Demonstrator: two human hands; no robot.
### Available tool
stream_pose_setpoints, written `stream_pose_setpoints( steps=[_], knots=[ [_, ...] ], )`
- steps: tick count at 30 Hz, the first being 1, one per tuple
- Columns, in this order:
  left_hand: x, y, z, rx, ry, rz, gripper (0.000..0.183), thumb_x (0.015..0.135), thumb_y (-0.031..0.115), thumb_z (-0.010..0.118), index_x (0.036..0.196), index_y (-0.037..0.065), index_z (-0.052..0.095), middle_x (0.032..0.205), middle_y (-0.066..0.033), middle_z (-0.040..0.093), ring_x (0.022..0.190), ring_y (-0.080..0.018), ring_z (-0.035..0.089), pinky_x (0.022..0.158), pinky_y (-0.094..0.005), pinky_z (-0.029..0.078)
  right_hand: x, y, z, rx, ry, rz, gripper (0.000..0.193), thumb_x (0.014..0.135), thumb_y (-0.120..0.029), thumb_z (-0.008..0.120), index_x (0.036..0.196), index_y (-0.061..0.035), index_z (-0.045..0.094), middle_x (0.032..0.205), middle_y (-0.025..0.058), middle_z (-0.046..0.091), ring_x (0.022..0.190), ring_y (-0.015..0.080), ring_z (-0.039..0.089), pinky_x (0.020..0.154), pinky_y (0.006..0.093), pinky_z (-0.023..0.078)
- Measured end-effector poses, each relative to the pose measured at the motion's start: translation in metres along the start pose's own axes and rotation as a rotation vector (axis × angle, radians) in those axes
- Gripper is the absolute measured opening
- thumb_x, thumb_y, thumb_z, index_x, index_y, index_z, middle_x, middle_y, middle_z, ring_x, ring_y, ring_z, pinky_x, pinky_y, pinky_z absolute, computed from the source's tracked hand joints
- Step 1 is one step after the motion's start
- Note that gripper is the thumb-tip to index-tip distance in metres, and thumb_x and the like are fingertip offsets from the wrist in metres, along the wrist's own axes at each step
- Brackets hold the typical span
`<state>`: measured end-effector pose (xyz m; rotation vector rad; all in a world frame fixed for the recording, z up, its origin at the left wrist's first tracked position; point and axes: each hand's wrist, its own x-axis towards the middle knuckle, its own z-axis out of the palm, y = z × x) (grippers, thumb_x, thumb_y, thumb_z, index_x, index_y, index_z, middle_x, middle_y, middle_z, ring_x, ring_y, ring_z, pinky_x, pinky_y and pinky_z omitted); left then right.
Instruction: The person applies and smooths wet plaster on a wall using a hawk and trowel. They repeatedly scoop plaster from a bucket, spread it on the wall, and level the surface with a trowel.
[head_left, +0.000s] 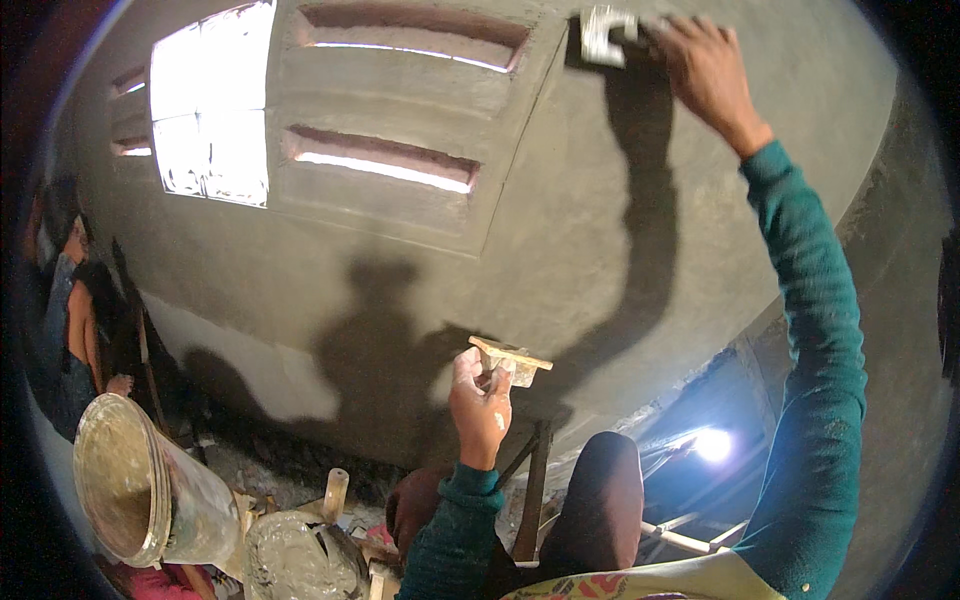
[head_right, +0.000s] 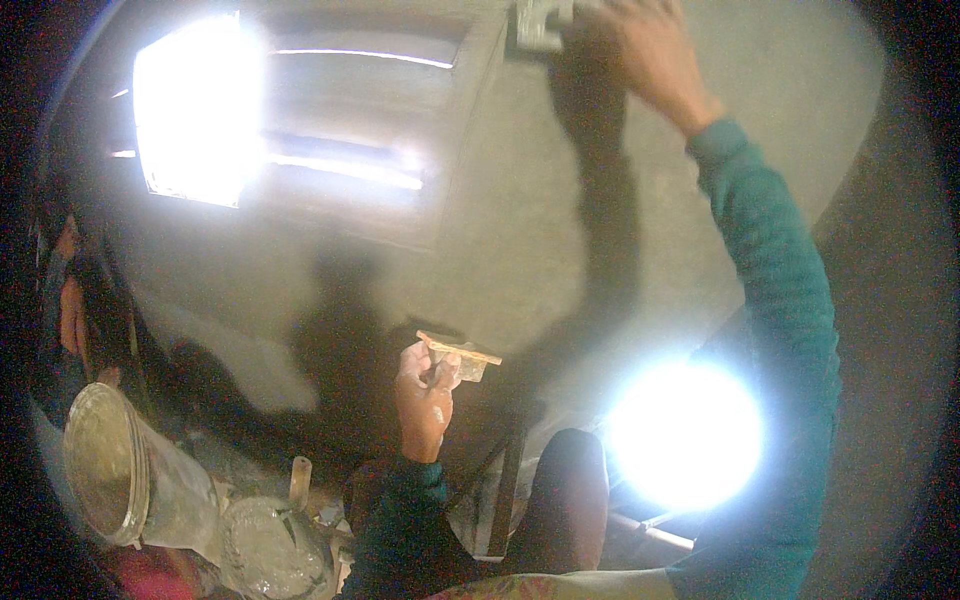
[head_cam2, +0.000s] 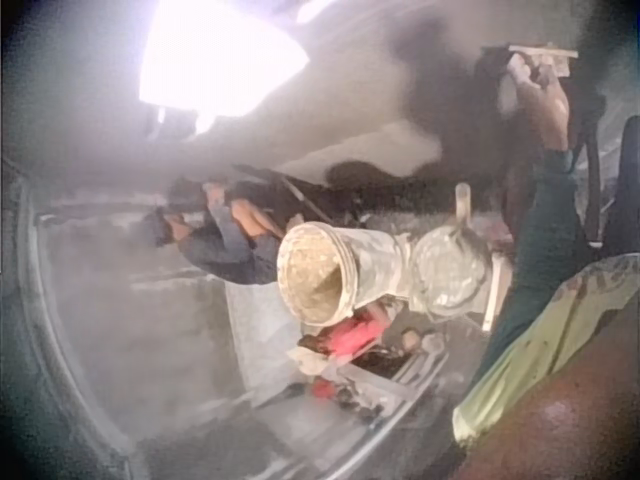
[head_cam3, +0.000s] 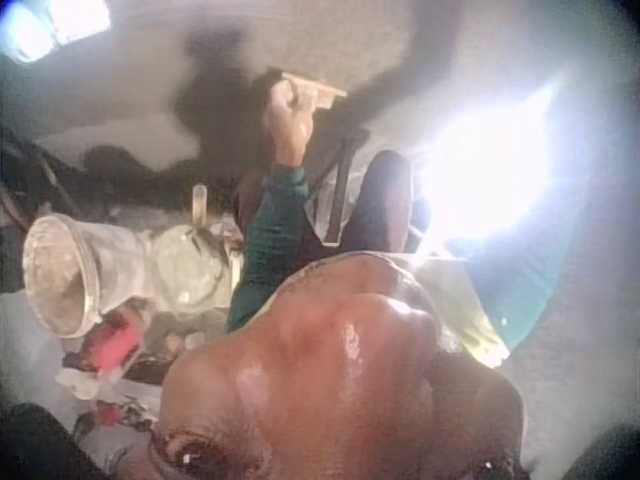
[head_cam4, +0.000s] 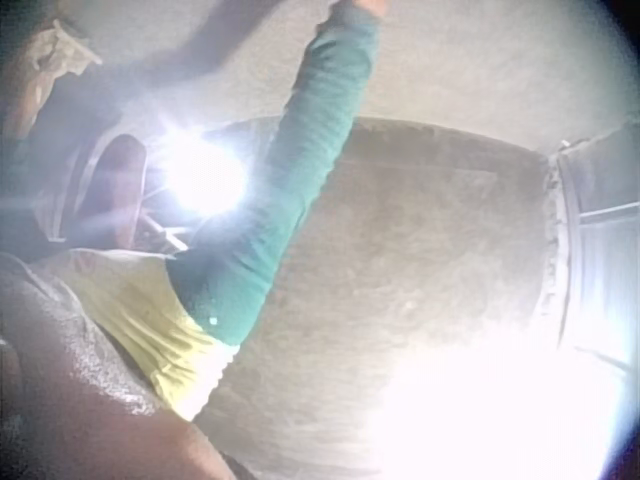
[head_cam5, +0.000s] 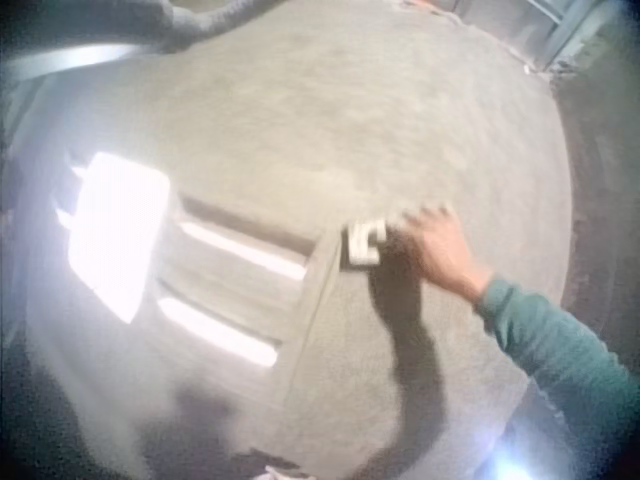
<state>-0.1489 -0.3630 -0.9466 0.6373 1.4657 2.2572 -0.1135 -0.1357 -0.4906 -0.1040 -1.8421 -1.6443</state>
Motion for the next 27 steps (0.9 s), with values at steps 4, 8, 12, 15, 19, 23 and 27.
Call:
stream_pose_setpoints(
  steps=[4,8,12,15,19,23,27],
  knots=[
    [0.000,-0.002,-0.005,0.004,0.013,0.017,0.044,0.097,0.018,0.072,0.129,-0.005,0.053,0.113,-0.0173,0.070,0.097,-0.0204,0.070,0.079,-0.0344,0.062,0.055,0.005,-0.029,0.085,-0.039,0.171,0.027,0.097,-0.018,0.062,0.122,-0.0125,0.068,0.117,0.0103,0.068,0.112,0.0333,0.060,0.102,0.0520,0.041],
    [-0.002,0.006,-0.004,0.009,0.058,-0.018,0.039,0.095,0.012,0.072,0.126,-0.005,0.056,0.106,-0.0178,0.073,0.093,-0.0202,0.070,0.084,-0.0347,0.055,0.053,-0.003,-0.026,0.214,-0.141,0.103,0.030,0.097,-0.016,0.061,0.126,-0.0126,0.067,0.121,0.0110,0.066,0.114,0.0347,0.059,0.101,0.0520,0.042],
    [0.000,0.000,-0.005,0.000,0.082,-0.005,0.039,0.095,0.012,0.072,0.126,-0.005,0.056,0.107,-0.0177,0.073,0.094,-0.0215,0.071,0.084,-0.0357,0.055,-0.021,-0.051,-0.010,0.078,-0.094,-0.156,0.041,0.095,-0.014,0.066,0.136,-0.0166,0.065,0.133,0.0050,0.064,0.122,0.0279,0.056,0.109,0.0453,0.040],
    [-0.003,0.007,-0.004,0.036,0.060,-0.039,0.039,0.095,0.011,0.072,0.127,-0.005,0.056,0.110,-0.0185,0.073,0.096,-0.0221,0.071,0.086,-0.0361,0.056,-0.052,-0.078,-0.027,0.228,-0.327,-0.209,0.045,0.092,-0.014,0.070,0.136,-0.0167,0.065,0.130,0.0050,0.065,0.121,0.0267,0.056,0.109,0.0438,0.039],
    [-0.003,0.005,-0.002,0.049,-0.019,-0.005,0.045,0.099,0.016,0.069,0.133,-0.007,0.051,0.119,-0.0193,0.067,0.101,-0.0202,0.068,0.082,-0.0335,0.061,-0.031,-0.042,-0.009,0.120,-0.032,-0.082,0.044,0.092,-0.016,0.069,0.136,-0.0162,0.064,0.131,0.0062,0.065,0.117,0.0272,0.057,0.101,0.0437,0.042],
    [-0.004,0.009,-0.002,-0.036,0.008,-0.022,0.044,0.095,0.007,0.069,0.133,-0.007,0.051,0.115,-0.0202,0.070,0.100,-0.0218,0.070,0.088,-0.0359,0.055,0.011,-0.026,-0.009,0.216,-0.053,0.154,0.032,0.094,-0.016,0.063,0.126,-0.0122,0.066,0.117,0.0118,0.066,0.111,0.0350,0.059,0.099,0.0517,0.043],
    [-0.005,0.019,-0.003,-0.045,0.032,-0.060,0.042,0.095,0.007,0.070,0.131,-0.006,0.053,0.114,-0.0194,0.071,0.098,-0.0207,0.070,0.087,-0.0351,0.055,-0.009,-0.077,-0.012,0.181,-0.108,0.012,0.039,0.093,-0.017,0.064,0.132,-0.0138,0.064,0.124,0.0097,0.065,0.115,0.0317,0.058,0.100,0.0477,0.042]
  ],
)
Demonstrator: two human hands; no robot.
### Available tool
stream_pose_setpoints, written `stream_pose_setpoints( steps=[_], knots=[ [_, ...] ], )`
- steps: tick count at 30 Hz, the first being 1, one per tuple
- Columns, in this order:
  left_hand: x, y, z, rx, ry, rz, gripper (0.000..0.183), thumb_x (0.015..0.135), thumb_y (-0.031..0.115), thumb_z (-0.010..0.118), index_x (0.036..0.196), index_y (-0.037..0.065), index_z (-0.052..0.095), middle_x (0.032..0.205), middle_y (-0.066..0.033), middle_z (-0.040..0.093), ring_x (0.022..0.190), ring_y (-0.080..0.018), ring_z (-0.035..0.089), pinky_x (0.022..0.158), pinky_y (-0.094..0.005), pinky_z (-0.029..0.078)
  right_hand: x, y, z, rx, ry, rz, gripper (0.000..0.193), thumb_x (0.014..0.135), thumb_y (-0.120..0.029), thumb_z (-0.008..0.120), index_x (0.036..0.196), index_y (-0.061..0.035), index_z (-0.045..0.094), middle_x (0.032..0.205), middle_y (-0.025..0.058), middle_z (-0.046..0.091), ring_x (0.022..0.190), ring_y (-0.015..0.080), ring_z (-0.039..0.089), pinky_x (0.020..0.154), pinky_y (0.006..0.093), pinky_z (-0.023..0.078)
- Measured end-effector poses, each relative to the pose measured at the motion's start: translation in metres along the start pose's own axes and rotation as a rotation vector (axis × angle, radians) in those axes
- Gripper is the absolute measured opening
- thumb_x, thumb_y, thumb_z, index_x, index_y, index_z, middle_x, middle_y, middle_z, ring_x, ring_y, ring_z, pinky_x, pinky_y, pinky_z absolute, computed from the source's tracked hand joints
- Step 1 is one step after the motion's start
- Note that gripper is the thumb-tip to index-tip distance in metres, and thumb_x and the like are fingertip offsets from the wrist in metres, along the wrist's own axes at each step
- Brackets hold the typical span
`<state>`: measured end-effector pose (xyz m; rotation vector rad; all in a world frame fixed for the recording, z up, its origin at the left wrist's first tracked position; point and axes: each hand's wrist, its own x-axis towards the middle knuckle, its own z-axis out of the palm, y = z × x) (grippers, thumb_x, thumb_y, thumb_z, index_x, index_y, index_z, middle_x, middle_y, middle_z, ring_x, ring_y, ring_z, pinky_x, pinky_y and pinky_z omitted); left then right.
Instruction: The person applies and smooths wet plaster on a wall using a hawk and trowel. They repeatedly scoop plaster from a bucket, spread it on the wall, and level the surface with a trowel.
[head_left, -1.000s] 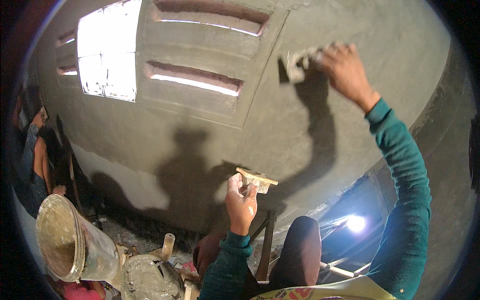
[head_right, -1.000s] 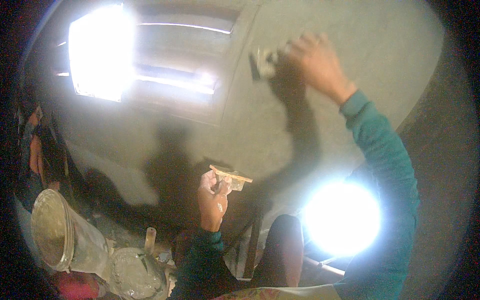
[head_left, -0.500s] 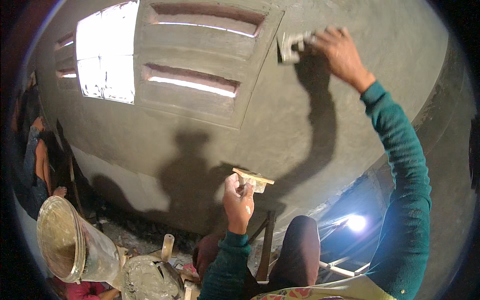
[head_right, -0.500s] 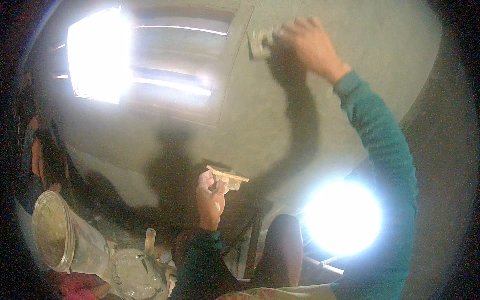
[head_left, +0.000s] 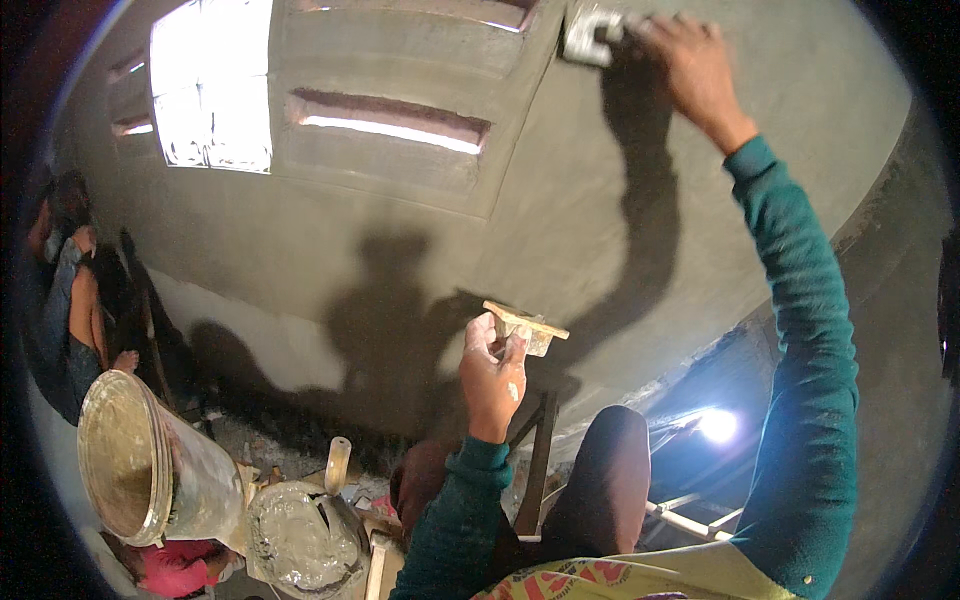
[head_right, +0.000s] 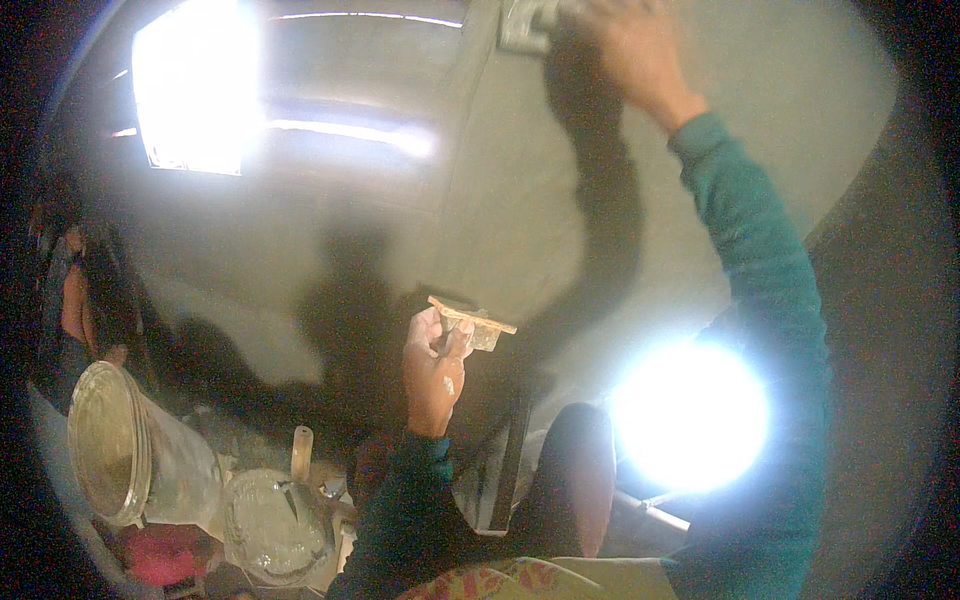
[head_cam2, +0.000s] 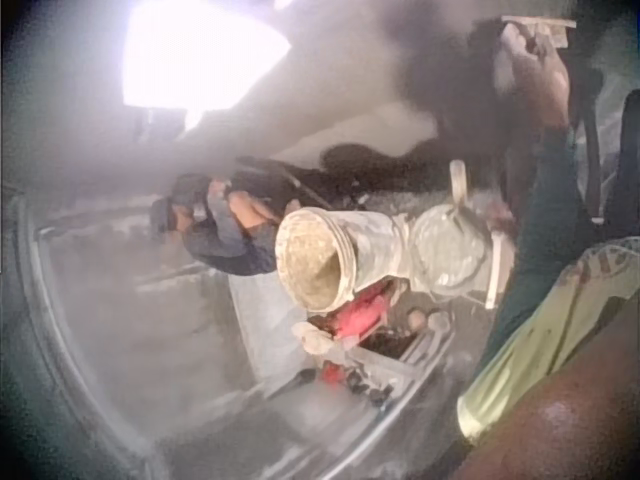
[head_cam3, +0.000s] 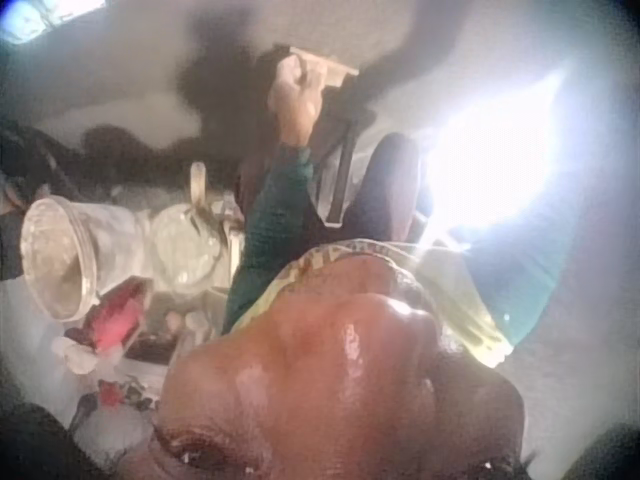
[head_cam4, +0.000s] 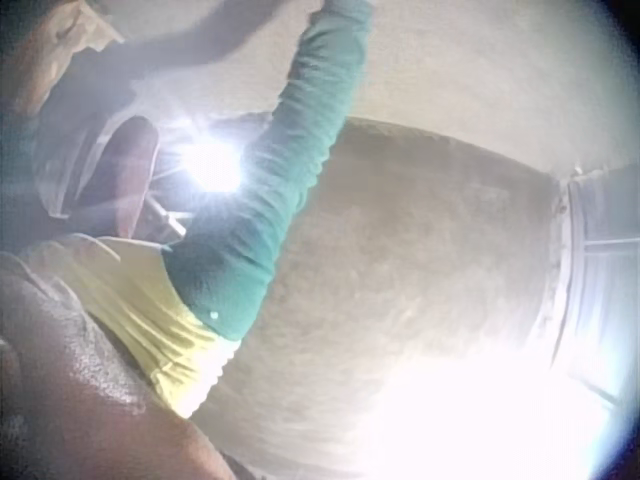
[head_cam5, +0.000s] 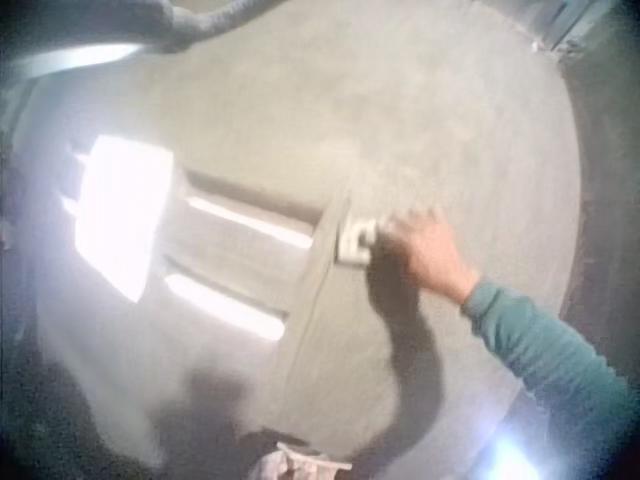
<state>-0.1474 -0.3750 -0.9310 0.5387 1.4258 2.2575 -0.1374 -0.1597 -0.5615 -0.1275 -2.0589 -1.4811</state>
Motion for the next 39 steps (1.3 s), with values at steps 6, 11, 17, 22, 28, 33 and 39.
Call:
stream_pose_setpoints(
  steps=[6,11,17,22,28,33,39],
  knots=[
    [0.001,-0.005,-0.001,0.028,0.035,0.024,0.041,0.094,0.010,0.071,0.128,-0.006,0.055,0.109,-0.0198,0.072,0.092,-0.0204,0.071,0.083,-0.0341,0.056,-0.089,-0.110,0.014,0.208,-0.207,-0.243,0.045,0.087,-0.020,0.067,0.132,-0.0168,0.066,0.131,0.0069,0.064,0.123,0.0279,0.057,0.107,0.0480,0.041],
    [0.001,0.001,-0.006,0.126,-0.005,0.043,0.043,0.097,0.013,0.069,0.131,-0.007,0.052,0.113,-0.0196,0.069,0.097,-0.0207,0.070,0.081,-0.0330,0.059,-0.068,-0.075,0.023,0.068,-0.010,-0.041,0.053,0.083,-0.015,0.071,0.135,-0.0158,0.063,0.128,0.0072,0.064,0.113,0.0291,0.057,0.099,0.0453,0.042],
    [0.001,0.003,-0.005,0.122,0.032,0.027,0.042,0.095,0.013,0.071,0.129,-0.005,0.054,0.108,-0.0192,0.072,0.093,-0.0242,0.072,0.084,-0.0367,0.056,-0.025,-0.055,0.005,0.210,0.003,0.213,0.031,0.095,-0.020,0.062,0.123,-0.0073,0.063,0.118,0.0162,0.066,0.112,0.0350,0.058,0.099,0.0549,0.042],
    [0.000,0.000,-0.003,0.097,0.053,0.056,0.044,0.094,0.017,0.072,0.128,-0.005,0.055,0.109,-0.0200,0.071,0.095,-0.0267,0.072,0.085,-0.0378,0.056,-0.100,-0.140,0.035,0.222,-0.100,-0.112,0.061,0.079,-0.005,0.062,0.140,-0.0140,0.061,0.124,0.0075,0.061,0.116,0.0283,0.055,0.094,0.0454,0.041],
    [-0.002,0.009,-0.003,0.053,0.056,0.044,0.043,0.094,0.017,0.073,0.126,-0.005,0.055,0.107,-0.0190,0.071,0.092,-0.0236,0.071,0.082,-0.0363,0.056,-0.169,-0.233,0.038,0.418,-0.375,-0.218,0.045,0.091,-0.021,0.061,0.134,-0.0109,0.063,0.128,0.0072,0.060,0.120,0.0269,0.053,0.098,0.0447,0.042],
    [-0.002,0.011,-0.007,0.034,0.011,0.075,0.040,0.097,0.010,0.068,0.129,-0.008,0.052,0.116,-0.0187,0.069,0.097,-0.0179,0.067,0.084,-0.0315,0.055,-0.159,-0.224,0.028,0.378,-0.216,-0.159,0.045,0.091,-0.021,0.062,0.135,-0.0121,0.062,0.125,0.0070,0.060,0.115,0.0265,0.054,0.095,0.0436,0.042],
    [-0.001,0.001,-0.002,0.045,0.068,0.118,0.037,0.091,0.013,0.072,0.120,-0.004,0.056,0.102,-0.0170,0.068,0.088,-0.0236,0.069,0.080,-0.0388,0.055,-0.147,-0.224,0.042,0.404,-0.178,-0.098,0.038,0.089,-0.021,0.065,0.126,-0.0127,0.066,0.124,0.0070,0.062,0.118,0.0274,0.054,0.097,0.0437,0.043]
  ],
)
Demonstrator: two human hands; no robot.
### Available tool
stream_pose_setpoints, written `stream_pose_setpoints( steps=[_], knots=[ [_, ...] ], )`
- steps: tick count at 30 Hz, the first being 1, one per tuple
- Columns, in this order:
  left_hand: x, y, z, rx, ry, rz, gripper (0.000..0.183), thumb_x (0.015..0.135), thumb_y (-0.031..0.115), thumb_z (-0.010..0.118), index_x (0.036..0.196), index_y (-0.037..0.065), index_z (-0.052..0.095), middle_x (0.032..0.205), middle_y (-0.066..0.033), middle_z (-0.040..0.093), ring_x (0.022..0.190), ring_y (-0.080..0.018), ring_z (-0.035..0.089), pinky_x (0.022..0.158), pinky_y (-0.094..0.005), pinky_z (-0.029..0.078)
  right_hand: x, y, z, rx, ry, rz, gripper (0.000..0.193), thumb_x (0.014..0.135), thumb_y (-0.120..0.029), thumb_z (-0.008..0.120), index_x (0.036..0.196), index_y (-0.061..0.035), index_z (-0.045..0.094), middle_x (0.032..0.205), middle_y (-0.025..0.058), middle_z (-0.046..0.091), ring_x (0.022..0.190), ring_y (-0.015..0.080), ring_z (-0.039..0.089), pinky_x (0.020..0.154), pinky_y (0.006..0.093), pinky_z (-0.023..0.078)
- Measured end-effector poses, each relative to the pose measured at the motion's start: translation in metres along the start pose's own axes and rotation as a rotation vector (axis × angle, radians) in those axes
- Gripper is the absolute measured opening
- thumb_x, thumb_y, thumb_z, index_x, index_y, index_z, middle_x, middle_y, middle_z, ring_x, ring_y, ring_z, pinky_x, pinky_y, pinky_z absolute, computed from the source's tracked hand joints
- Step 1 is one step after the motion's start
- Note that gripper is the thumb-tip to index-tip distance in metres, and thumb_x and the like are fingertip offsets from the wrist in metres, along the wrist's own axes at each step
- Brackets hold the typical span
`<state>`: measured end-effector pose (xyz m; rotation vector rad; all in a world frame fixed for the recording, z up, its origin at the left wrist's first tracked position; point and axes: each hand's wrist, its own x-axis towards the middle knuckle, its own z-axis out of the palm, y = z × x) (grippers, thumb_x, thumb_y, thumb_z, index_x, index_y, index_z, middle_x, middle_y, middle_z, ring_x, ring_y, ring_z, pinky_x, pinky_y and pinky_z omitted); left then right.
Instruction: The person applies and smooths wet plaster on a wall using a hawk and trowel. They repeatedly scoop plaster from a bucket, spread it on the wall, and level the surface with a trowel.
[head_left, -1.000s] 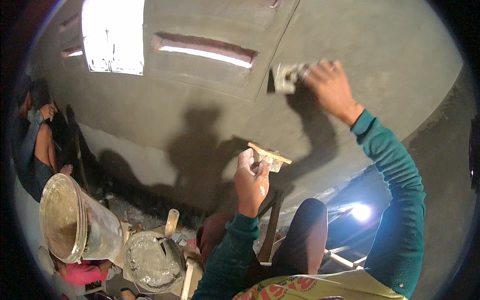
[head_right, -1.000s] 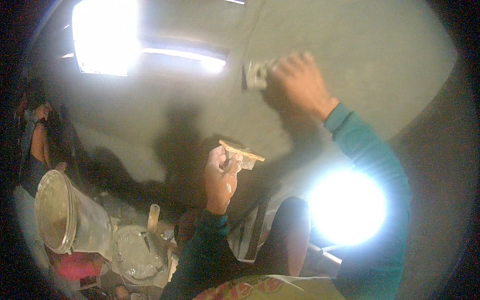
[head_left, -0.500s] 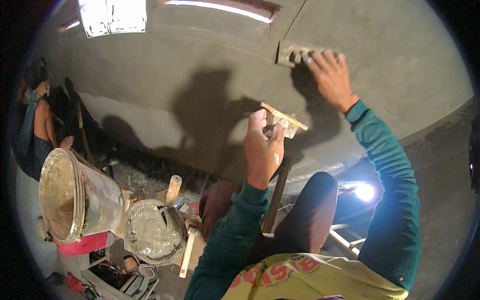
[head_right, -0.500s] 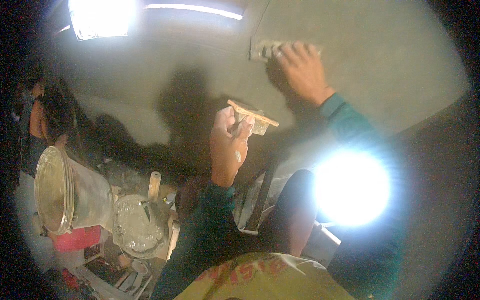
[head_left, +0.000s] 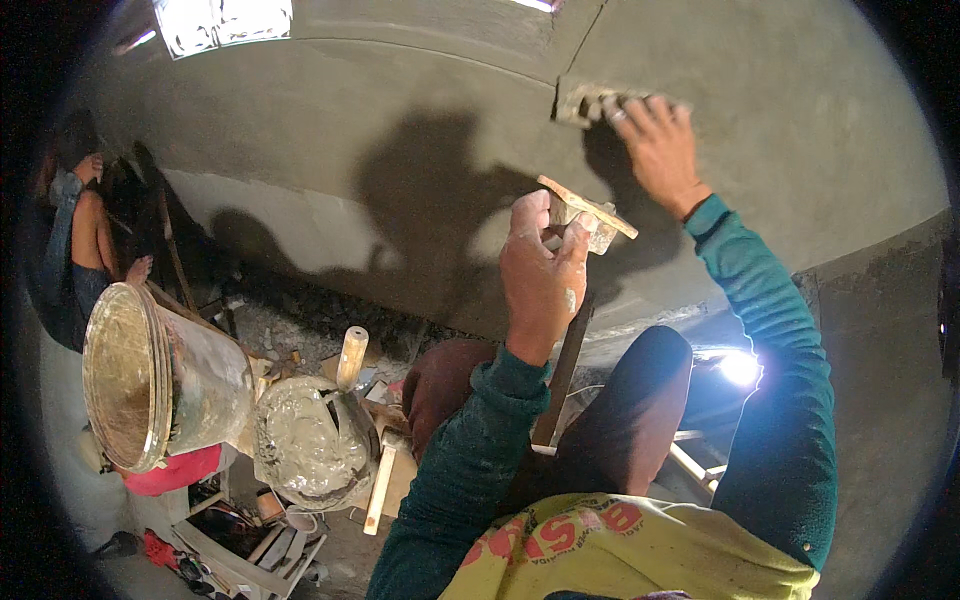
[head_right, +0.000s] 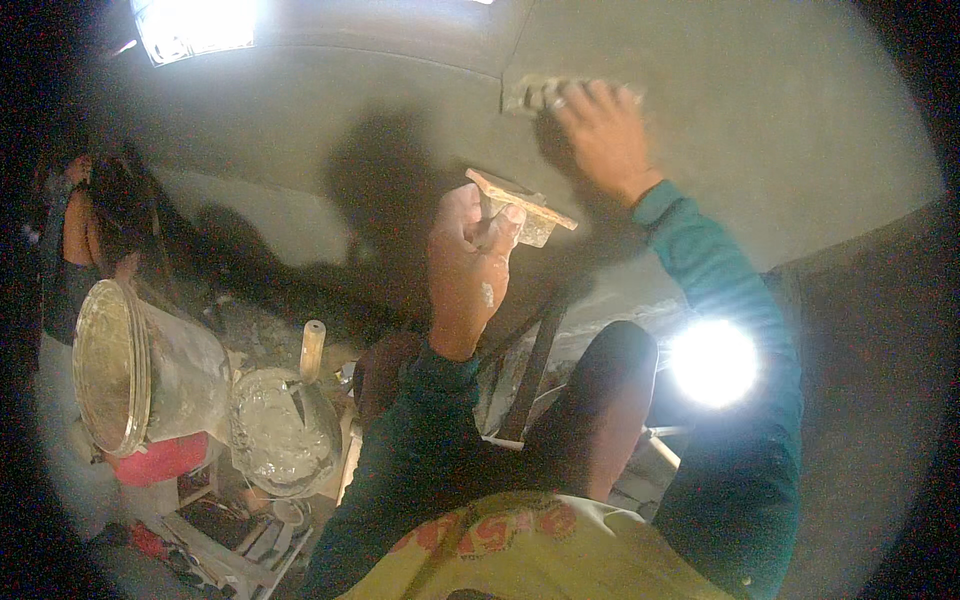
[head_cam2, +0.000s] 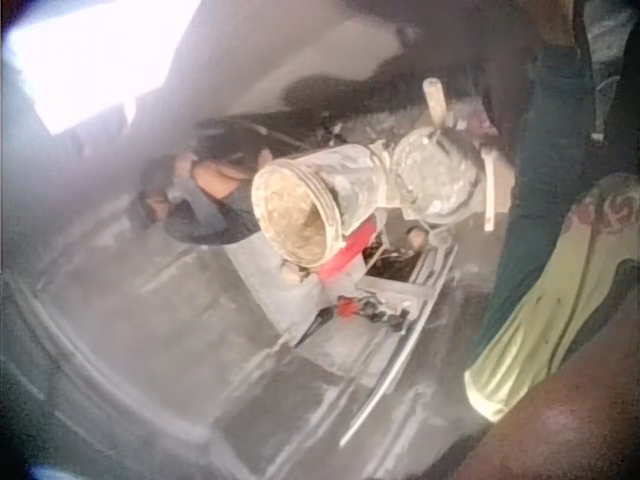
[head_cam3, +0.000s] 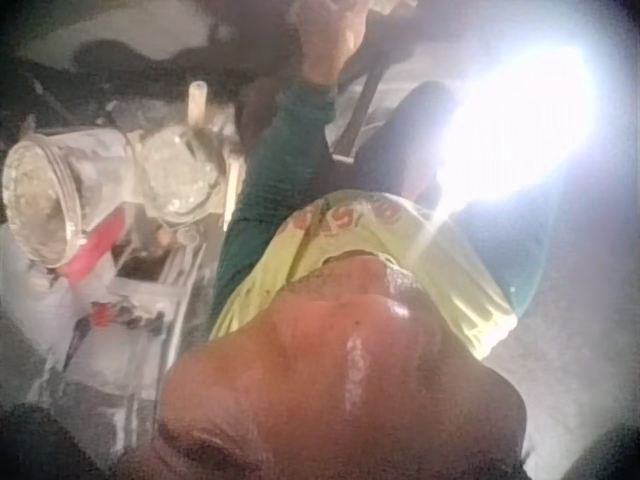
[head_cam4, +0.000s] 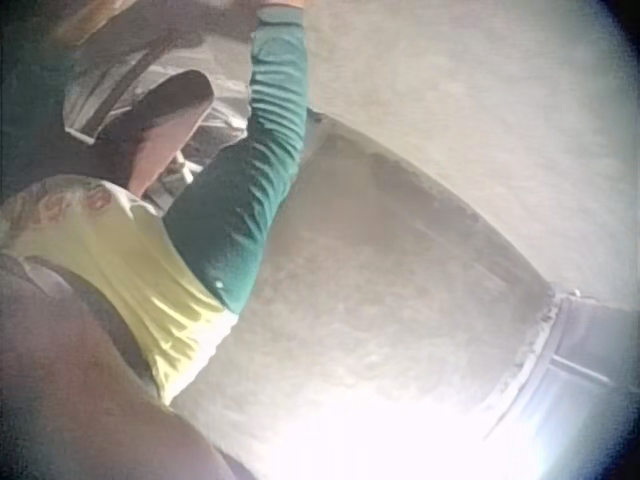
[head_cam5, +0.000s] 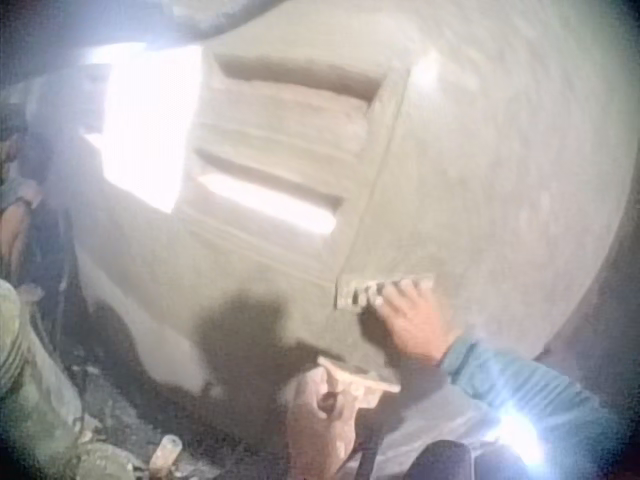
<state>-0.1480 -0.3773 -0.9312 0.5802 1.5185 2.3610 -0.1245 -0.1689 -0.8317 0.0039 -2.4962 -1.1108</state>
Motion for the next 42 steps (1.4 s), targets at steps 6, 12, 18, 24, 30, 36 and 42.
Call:
stream_pose_setpoints(
  steps=[6,12,18,24,30,36,42],
  knots=[
    [-0.002,0.027,-0.008,0.336,-0.033,-0.023,0.034,0.092,0.011,0.070,0.120,-0.005,0.058,0.102,-0.0163,0.067,0.092,-0.0230,0.067,0.084,-0.0370,0.054,-0.079,-0.041,0.042,0.125,-0.289,-0.146,0.044,0.086,-0.019,0.063,0.128,-0.0069,0.066,0.121,0.0076,0.062,0.114,0.0269,0.054,0.095,0.0449,0.043],
    [0.001,0.021,-0.002,0.027,-0.007,-0.120,0.044,0.096,0.017,0.073,0.128,-0.007,0.055,0.111,-0.0123,0.066,0.099,-0.0205,0.065,0.086,-0.0332,0.056,-0.083,-0.013,-0.001,0.181,-0.034,0.317,0.043,0.086,-0.016,0.063,0.128,-0.0096,0.064,0.119,0.0080,0.061,0.111,0.0285,0.055,0.092,0.0454,0.043],
    [-0.002,0.027,0.003,0.027,-0.067,-0.114,0.045,0.097,0.018,0.072,0.131,-0.005,0.051,0.118,-0.0124,0.062,0.105,-0.0218,0.065,0.091,-0.0394,0.060,-0.148,-0.055,0.063,0.252,-0.181,0.202,0.021,0.088,-0.024,0.065,0.104,-0.0121,0.073,0.105,0.0081,0.067,0.105,0.0289,0.061,0.087,0.0453,0.047],
    [-0.003,0.043,-0.014,0.061,-0.013,-0.017,0.037,0.098,0.018,0.072,0.125,0.001,0.055,0.107,-0.0062,0.065,0.101,-0.0171,0.065,0.093,-0.0408,0.059,-0.170,-0.107,0.015,0.832,-0.416,0.641,0.040,0.085,-0.017,0.069,0.124,-0.0062,0.068,0.116,0.0149,0.067,0.107,0.0337,0.063,0.090,0.0502,0.049],
    [-0.017,0.046,-0.029,0.114,0.044,-0.007,0.026,0.097,0.018,0.073,0.117,0.007,0.060,0.113,-0.0073,0.066,0.101,-0.0186,0.066,0.084,-0.0380,0.060,-0.219,-0.099,-0.009,1.564,-0.122,0.935,0.038,0.099,-0.023,0.069,0.127,0.0018,0.065,0.110,0.0066,0.072,0.102,0.0137,0.060,0.092,0.0326,0.050],
    [-0.043,0.041,-0.043,0.165,0.007,-0.022,0.034,0.095,0.009,0.075,0.124,0.002,0.058,0.111,-0.0052,0.068,0.099,-0.0126,0.064,0.091,-0.0295,0.053,-0.216,-0.091,-0.028,2.545,0.014,1.089,0.046,0.104,-0.021,0.061,0.142,0.0040,0.053,0.131,0.0115,0.065,0.118,0.0194,0.063,0.101,0.0349,0.050],
    [-0.059,0.038,-0.022,0.432,-0.148,0.100,0.039,0.094,0.006,0.072,0.129,-0.001,0.056,0.113,-0.0088,0.068,0.103,-0.0160,0.064,0.094,-0.0318,0.050,-0.194,-0.093,-0.030,2.578,0.051,1.044,0.046,0.103,-0.024,0.063,0.140,0.0032,0.054,0.127,0.0094,0.067,0.112,0.0165,0.065,0.099,0.0329,0.051]
  ],
)
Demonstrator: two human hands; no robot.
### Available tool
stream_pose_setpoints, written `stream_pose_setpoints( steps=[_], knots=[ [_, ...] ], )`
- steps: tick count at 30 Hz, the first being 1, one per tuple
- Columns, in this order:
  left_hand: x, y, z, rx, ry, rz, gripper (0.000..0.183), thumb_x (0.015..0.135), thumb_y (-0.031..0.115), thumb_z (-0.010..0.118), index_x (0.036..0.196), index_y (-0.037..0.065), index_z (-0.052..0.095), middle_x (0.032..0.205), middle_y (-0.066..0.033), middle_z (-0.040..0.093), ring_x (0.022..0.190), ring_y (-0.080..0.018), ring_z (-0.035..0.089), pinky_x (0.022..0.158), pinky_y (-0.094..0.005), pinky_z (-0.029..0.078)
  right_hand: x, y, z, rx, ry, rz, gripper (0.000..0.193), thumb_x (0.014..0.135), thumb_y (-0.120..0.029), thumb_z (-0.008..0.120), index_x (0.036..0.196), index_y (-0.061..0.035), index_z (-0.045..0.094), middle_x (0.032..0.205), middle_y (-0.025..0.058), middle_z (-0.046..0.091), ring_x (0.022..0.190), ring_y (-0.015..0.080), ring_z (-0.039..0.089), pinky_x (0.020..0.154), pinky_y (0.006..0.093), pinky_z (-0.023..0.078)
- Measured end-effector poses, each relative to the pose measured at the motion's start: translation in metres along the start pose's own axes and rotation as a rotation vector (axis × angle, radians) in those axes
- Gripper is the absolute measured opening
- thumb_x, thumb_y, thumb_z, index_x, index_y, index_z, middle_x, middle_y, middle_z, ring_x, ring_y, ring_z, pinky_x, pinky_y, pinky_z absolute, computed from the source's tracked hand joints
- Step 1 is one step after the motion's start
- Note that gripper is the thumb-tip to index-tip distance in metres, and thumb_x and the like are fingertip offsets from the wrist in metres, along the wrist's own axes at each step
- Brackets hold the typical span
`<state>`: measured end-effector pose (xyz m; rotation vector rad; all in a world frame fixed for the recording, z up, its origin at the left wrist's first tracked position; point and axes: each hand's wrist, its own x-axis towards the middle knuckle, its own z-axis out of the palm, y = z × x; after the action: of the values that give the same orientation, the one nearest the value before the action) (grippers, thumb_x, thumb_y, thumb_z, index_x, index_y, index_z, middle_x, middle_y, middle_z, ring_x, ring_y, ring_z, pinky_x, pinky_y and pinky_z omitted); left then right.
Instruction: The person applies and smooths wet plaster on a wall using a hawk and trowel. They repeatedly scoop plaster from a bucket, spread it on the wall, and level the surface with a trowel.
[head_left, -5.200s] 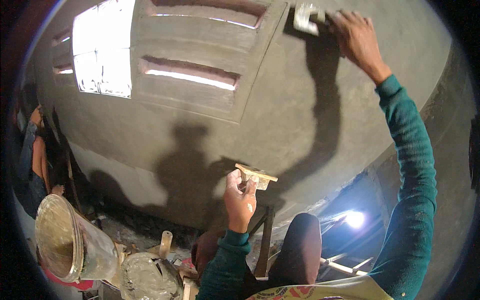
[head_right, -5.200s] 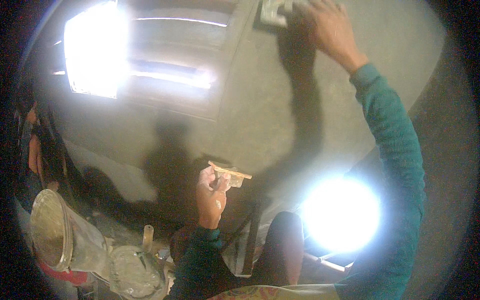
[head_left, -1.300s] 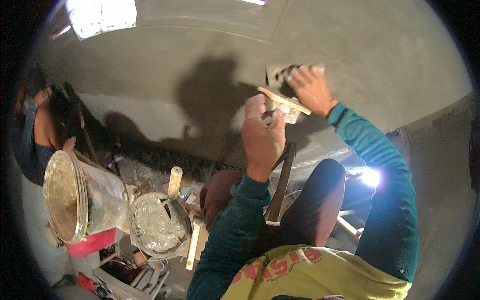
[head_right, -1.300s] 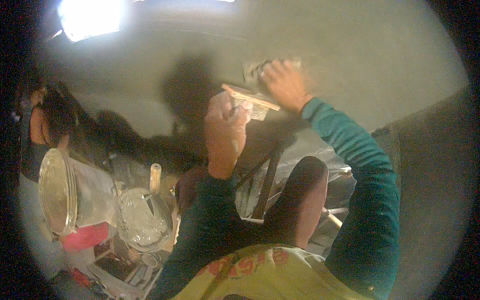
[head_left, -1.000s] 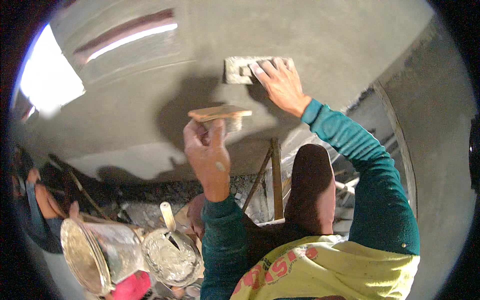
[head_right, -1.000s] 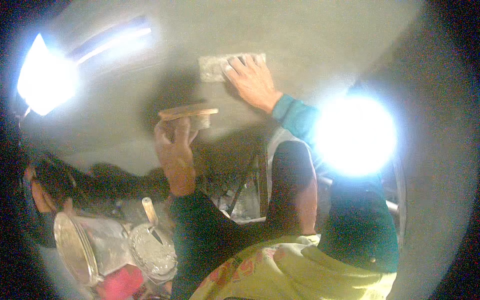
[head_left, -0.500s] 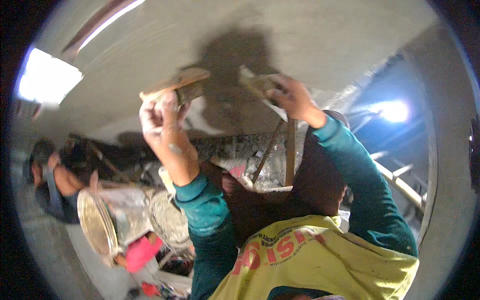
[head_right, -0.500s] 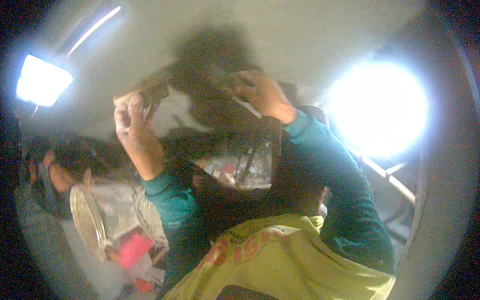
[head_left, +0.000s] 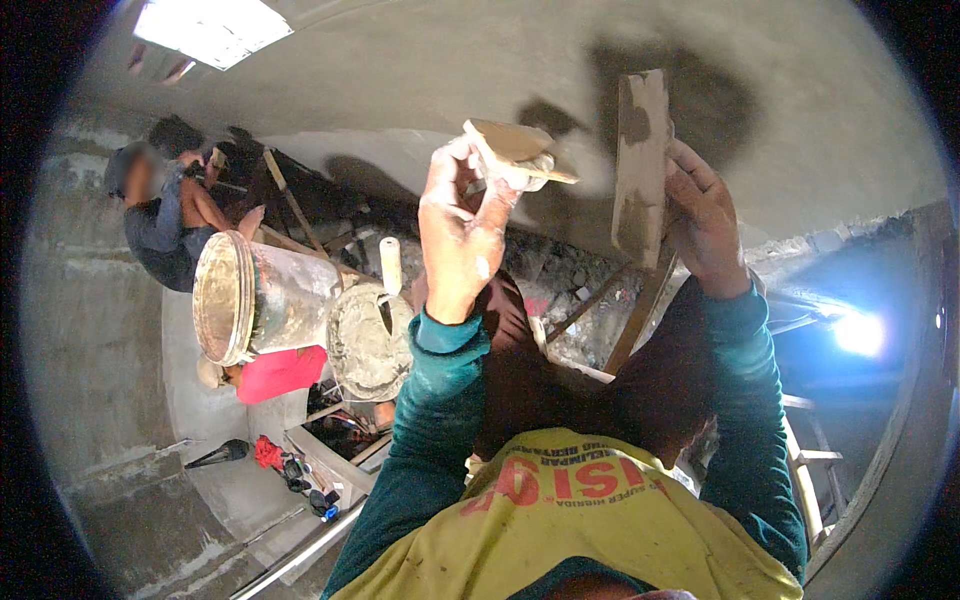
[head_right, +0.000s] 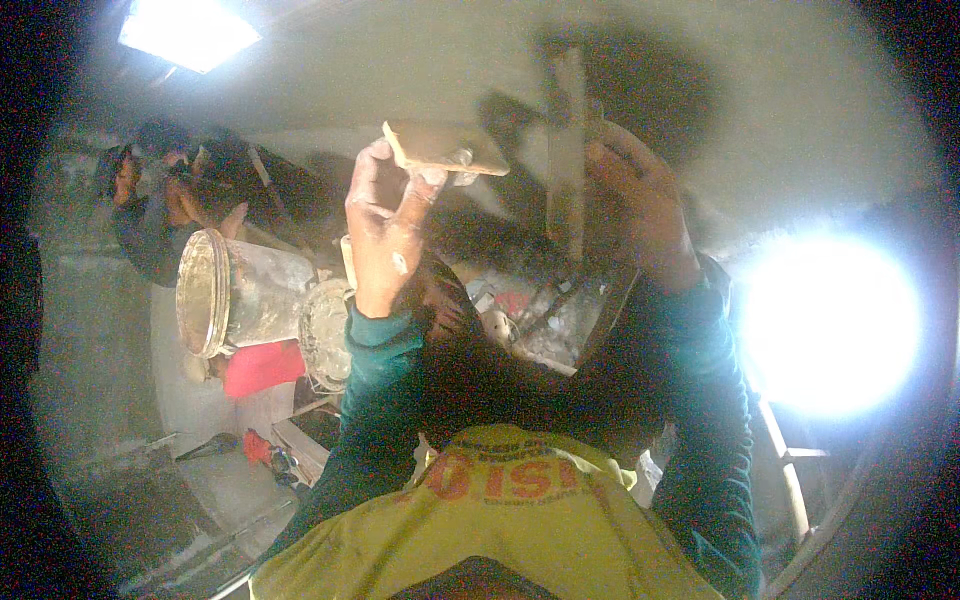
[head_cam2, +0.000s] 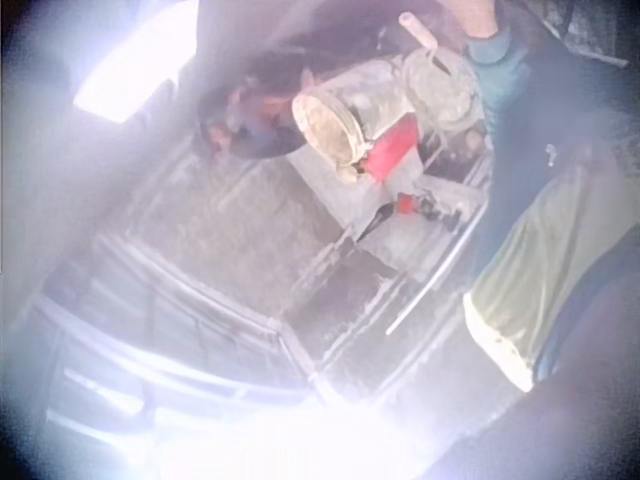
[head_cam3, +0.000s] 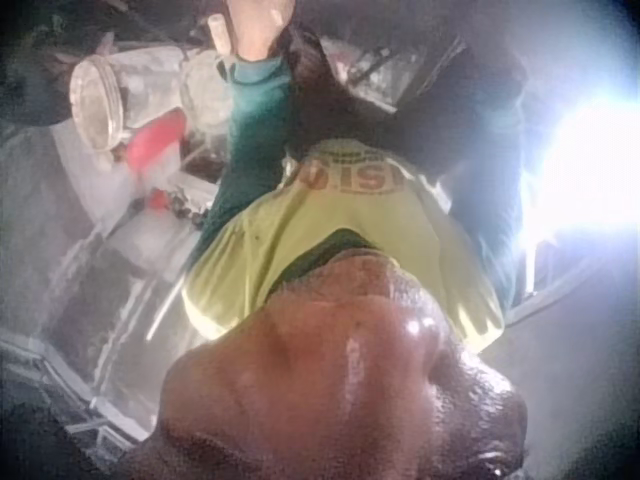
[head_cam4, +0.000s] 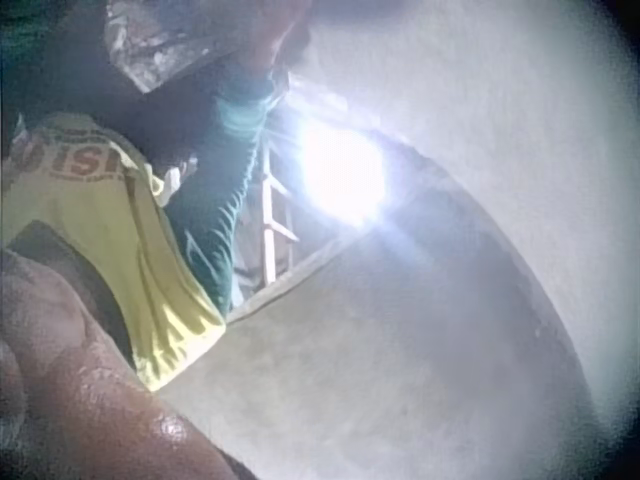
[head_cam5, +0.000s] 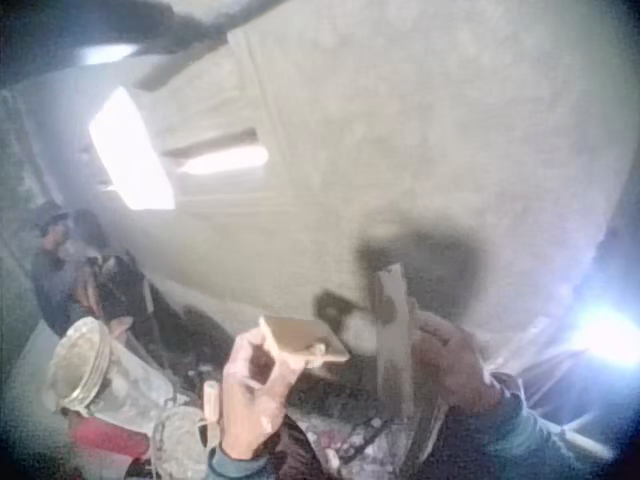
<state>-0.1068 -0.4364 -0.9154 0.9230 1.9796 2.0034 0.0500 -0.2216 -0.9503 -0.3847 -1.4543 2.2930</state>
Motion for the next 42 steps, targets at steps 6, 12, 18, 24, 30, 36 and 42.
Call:
stream_pose_setpoints(
  steps=[6,12,18,24,30,36,42],
  knots=[
    [-0.001,-0.003,0.005,0.135,0.008,0.085,0.040,0.093,0.005,0.071,0.130,-0.002,0.056,0.113,-0.0088,0.067,0.103,-0.0163,0.063,0.095,-0.0327,0.050,0.008,-0.015,0.040,-0.386,0.081,-0.114,0.043,0.101,-0.026,0.066,0.133,0.0023,0.061,0.118,0.0064,0.069,0.103,0.0115,0.064,0.092,0.0292,0.051],
    [-0.001,0.008,0.005,0.152,0.012,0.098,0.041,0.093,0.003,0.071,0.131,-0.001,0.055,0.116,-0.0096,0.067,0.105,-0.0164,0.063,0.094,-0.0313,0.051,0.003,-0.030,0.038,-0.191,-0.045,-0.022,0.044,0.103,-0.026,0.060,0.136,0.0036,0.058,0.117,0.0076,0.070,0.101,0.0127,0.067,0.091,0.0276,0.052],
    [0.005,0.007,0.002,0.232,-0.056,0.241,0.042,0.092,0.004,0.071,0.131,-0.003,0.058,0.118,-0.0132,0.068,0.109,-0.0200,0.065,0.095,-0.0335,0.053,0.004,-0.022,0.031,-0.070,-0.140,0.094,0.047,0.104,-0.027,0.055,0.139,0.0046,0.056,0.121,0.0097,0.069,0.102,0.0131,0.067,0.090,0.0272,0.053],
    [0.004,0.007,0.002,0.554,-0.129,0.365,0.043,0.082,0.003,0.072,0.124,-0.004,0.062,0.116,-0.0236,0.066,0.104,-0.0401,0.068,0.093,-0.0411,0.053,0.008,-0.007,0.040,-0.394,-0.169,-0.045,0.048,0.105,-0.028,0.056,0.140,0.0049,0.055,0.121,0.0101,0.069,0.103,0.0131,0.067,0.090,0.0279,0.054],
    [0.003,-0.002,-0.014,0.671,-0.171,0.244,0.040,0.082,0.004,0.073,0.119,-0.004,0.063,0.112,-0.0263,0.066,0.103,-0.0452,0.065,0.092,-0.0454,0.052,0.010,-0.007,0.061,-0.472,-0.200,-0.068,0.034,0.097,-0.016,0.056,0.127,-0.0032,0.066,0.126,0.0189,0.067,0.108,0.0311,0.069,0.092,0.0359,0.054],
    [0.007,-0.003,-0.057,0.659,-0.016,0.096,0.035,0.084,0.002,0.072,0.118,-0.003,0.062,0.108,-0.0242,0.070,0.098,-0.0372,0.071,0.090,-0.0403,0.054,0.035,-0.025,0.097,-0.425,-0.413,-0.201,0.049,0.107,-0.033,0.053,0.142,0.0017,0.054,0.127,0.0106,0.067,0.107,0.0131,0.067,0.092,0.0293,0.056],
    [-0.016,0.003,-0.104,0.247,0.238,-0.021,0.034,0.091,0.009,0.078,0.119,0.000,0.062,0.110,-0.0055,0.070,0.102,-0.0137,0.064,0.093,-0.0306,0.050,0.102,0.027,0.124,-0.267,-0.158,-0.258,0.034,0.095,-0.026,0.063,0.119,-0.0018,0.067,0.106,0.0141,0.070,0.096,0.0248,0.067,0.084,0.0371,0.054]
  ],
)
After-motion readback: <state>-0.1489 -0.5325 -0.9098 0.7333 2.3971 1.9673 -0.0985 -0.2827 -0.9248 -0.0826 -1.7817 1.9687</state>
